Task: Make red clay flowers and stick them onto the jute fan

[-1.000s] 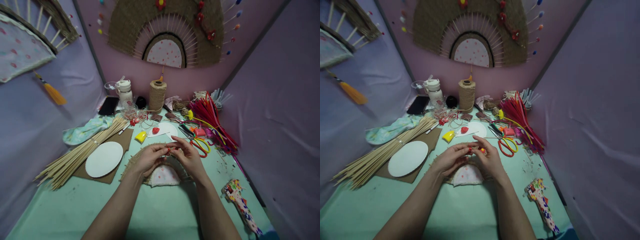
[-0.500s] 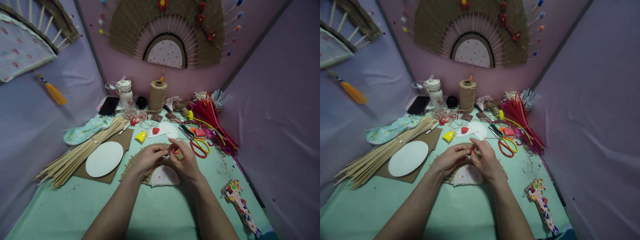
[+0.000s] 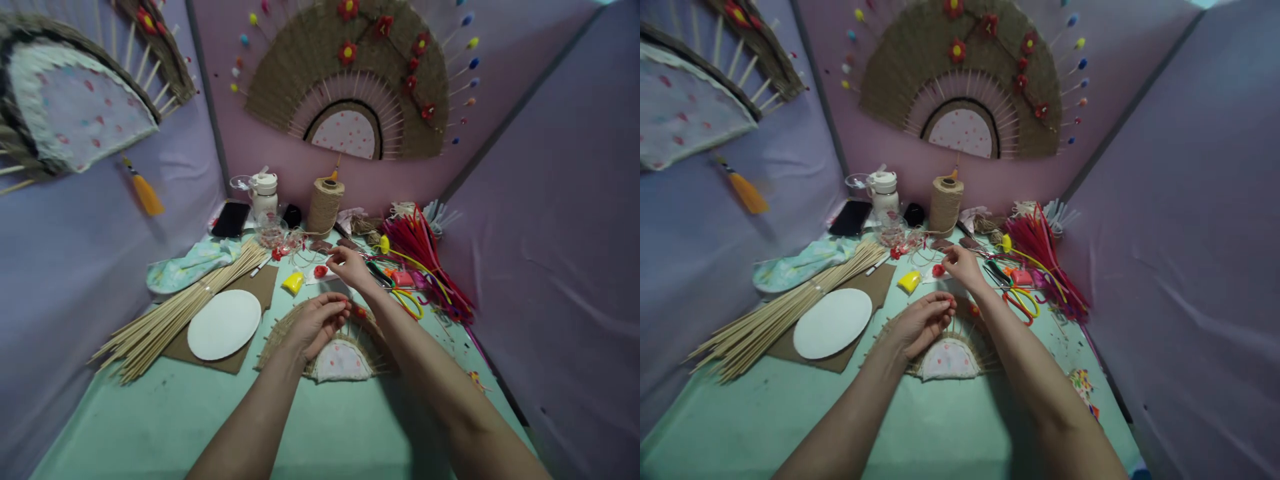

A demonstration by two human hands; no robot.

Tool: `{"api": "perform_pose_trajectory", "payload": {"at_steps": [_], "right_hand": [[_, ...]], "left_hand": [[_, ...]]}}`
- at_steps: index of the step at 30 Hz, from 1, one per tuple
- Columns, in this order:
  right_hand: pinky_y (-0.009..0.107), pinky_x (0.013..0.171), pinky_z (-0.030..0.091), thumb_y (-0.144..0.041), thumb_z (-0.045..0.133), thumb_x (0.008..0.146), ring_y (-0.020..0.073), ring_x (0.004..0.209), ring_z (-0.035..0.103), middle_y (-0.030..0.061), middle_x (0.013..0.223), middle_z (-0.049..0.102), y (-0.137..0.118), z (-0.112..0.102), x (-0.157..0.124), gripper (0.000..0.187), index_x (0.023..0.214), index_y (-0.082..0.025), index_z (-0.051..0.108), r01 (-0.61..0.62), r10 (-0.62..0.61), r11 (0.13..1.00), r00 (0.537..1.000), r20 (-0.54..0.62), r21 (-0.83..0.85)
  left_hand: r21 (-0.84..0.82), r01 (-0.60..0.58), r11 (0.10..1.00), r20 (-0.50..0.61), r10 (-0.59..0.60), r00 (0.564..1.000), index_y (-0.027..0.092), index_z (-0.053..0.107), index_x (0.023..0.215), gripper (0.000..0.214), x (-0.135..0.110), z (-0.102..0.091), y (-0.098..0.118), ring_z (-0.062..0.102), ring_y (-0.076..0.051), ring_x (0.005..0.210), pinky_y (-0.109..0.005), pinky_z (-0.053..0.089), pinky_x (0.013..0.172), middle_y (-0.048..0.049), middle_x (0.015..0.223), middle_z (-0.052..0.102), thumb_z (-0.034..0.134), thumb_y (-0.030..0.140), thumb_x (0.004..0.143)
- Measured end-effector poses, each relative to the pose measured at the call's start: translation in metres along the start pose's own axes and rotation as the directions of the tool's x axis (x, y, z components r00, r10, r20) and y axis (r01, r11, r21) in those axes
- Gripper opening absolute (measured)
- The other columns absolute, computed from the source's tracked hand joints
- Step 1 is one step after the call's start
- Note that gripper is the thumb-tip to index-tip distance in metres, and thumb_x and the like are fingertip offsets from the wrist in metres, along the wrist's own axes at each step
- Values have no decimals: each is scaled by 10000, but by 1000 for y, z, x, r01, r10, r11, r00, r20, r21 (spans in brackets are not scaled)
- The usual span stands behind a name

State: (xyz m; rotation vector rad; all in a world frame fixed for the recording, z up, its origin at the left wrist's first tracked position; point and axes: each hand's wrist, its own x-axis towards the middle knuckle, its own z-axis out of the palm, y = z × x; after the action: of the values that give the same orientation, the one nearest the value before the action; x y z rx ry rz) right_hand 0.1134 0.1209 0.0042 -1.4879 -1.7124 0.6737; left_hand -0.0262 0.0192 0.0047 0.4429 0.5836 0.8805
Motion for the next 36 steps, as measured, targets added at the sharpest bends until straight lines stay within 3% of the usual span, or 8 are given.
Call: {"api": "perform_pose_trajectory", "payload": {"at_steps": [5,11,18,24,28,30,33,36], "right_hand": [[241,641,442,-67,635,635,132,612,598,-20,639,663,12,21,16,257,874,-156,670,-60,66,996,994,85,-69],[219,543,401,-135,757,582,111,547,542,-39,582,606,26,24,25,213,755,-166,636,-206,214,975,972,96,-89],[201,482,416,-131,767,606,104,495,550,-43,522,590,30,29,24,206,665,-169,574,-338,339,941,932,127,-29],[222,587,491,-175,792,678,121,618,610,-2,653,660,30,25,16,158,731,-139,647,-343,345,939,926,153,-37],[320,737,554,-312,646,895,153,825,648,44,970,669,32,26,14,216,1014,-132,640,-364,371,929,908,193,-72],[359,777,561,-352,587,937,168,901,645,58,1088,641,32,27,14,274,1121,-149,606,-372,380,925,903,202,-78],[341,760,564,-329,593,934,158,862,655,53,1038,660,35,28,14,246,1093,-142,616,-368,376,926,910,174,-81],[271,717,552,-163,603,881,136,740,675,28,852,698,38,28,13,116,985,-137,646,-338,346,937,932,105,-91]], "left_hand": [[-40,-21,999,-3,21,1000,113,663,782,199,2,-2,-1,582,-63,644,-158,433,592,-40,754,670,793,132,633],[-72,-19,997,5,19,1000,114,652,792,207,3,-3,-2,587,-65,645,-164,438,606,-35,741,663,791,141,642],[-81,-27,996,-16,26,1000,114,642,782,207,2,-3,-1,582,-63,634,-165,431,603,-28,718,653,788,138,636],[-72,-33,997,-21,32,999,117,643,775,240,4,-3,-2,578,-61,629,-156,418,585,-28,725,661,810,155,606],[-66,-45,997,-24,43,999,119,643,774,269,4,-3,-2,576,-60,626,-152,416,582,-21,722,657,825,173,583],[-63,-51,997,-26,49,998,117,645,772,275,3,-3,-3,575,-61,625,-153,417,583,-19,719,653,828,177,575],[-63,-55,996,-29,53,998,117,647,774,267,3,-3,-3,574,-62,624,-155,415,583,-20,719,652,822,174,580],[-68,-55,996,-32,53,998,116,648,771,245,4,-3,-3,577,-64,626,-159,418,592,-24,720,654,810,158,591]]}}
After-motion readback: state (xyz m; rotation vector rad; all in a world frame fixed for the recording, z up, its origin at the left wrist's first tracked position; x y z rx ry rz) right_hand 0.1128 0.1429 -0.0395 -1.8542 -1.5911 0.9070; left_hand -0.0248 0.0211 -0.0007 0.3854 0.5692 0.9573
